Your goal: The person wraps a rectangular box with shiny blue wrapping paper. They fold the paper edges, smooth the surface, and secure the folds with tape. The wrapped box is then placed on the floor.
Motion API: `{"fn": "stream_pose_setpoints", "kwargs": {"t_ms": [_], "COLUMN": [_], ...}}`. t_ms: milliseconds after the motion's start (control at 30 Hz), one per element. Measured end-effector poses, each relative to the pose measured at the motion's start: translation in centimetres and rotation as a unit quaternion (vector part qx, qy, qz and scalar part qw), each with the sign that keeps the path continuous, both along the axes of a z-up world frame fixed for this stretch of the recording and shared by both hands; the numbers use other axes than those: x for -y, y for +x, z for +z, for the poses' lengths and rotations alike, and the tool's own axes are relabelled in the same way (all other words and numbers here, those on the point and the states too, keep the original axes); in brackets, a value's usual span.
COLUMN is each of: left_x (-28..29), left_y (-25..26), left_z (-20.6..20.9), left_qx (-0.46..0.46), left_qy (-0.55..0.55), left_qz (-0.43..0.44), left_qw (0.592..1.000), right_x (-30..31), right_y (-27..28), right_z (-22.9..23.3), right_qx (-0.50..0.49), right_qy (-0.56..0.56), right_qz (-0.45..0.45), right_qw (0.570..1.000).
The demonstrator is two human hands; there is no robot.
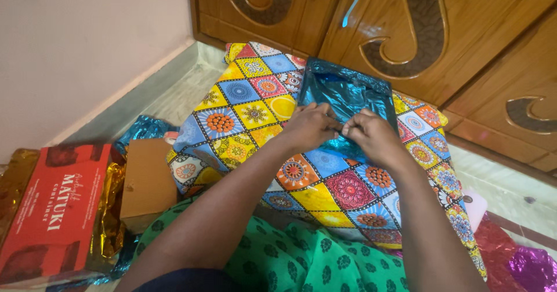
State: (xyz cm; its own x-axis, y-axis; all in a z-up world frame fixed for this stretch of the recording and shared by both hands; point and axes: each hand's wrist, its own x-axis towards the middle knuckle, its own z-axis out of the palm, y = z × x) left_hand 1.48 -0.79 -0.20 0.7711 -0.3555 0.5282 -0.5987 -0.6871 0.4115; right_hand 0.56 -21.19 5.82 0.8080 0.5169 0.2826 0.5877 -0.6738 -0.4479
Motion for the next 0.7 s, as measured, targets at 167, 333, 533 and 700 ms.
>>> {"fn": "stream_pose_setpoints", "kwargs": {"t_ms": [167,333,533,700], "left_x": [0.0,0.1,0.3,0.2], "left_y": [-0.1,-0.8,-1.6,-1.9], "left_z": [-0.1,0.3,0.7,0.9], "left_qx": [0.002,0.003,0.046,0.040], "left_qy": [-0.019,-0.020,-0.023,-0.018], "left_qz": [0.003,0.009,0.022,0.022], "left_qw": [1.000,1.000,0.998,0.999], "right_x": [-0.3,-0.2,-0.2,0.6], "right_y": [-0.2,-0.3,1.1,3.0], "right_z": [0.0,-0.2,-1.3,-1.6], "right_qx": [-0.013,-0.017,-0.008,0.038], "right_qy": [-0.002,-0.003,0.017,-0.007], "right_qz": [-0.028,-0.043,-0.074,-0.147], "right_qw": [1.000,0.999,0.997,0.988]}}
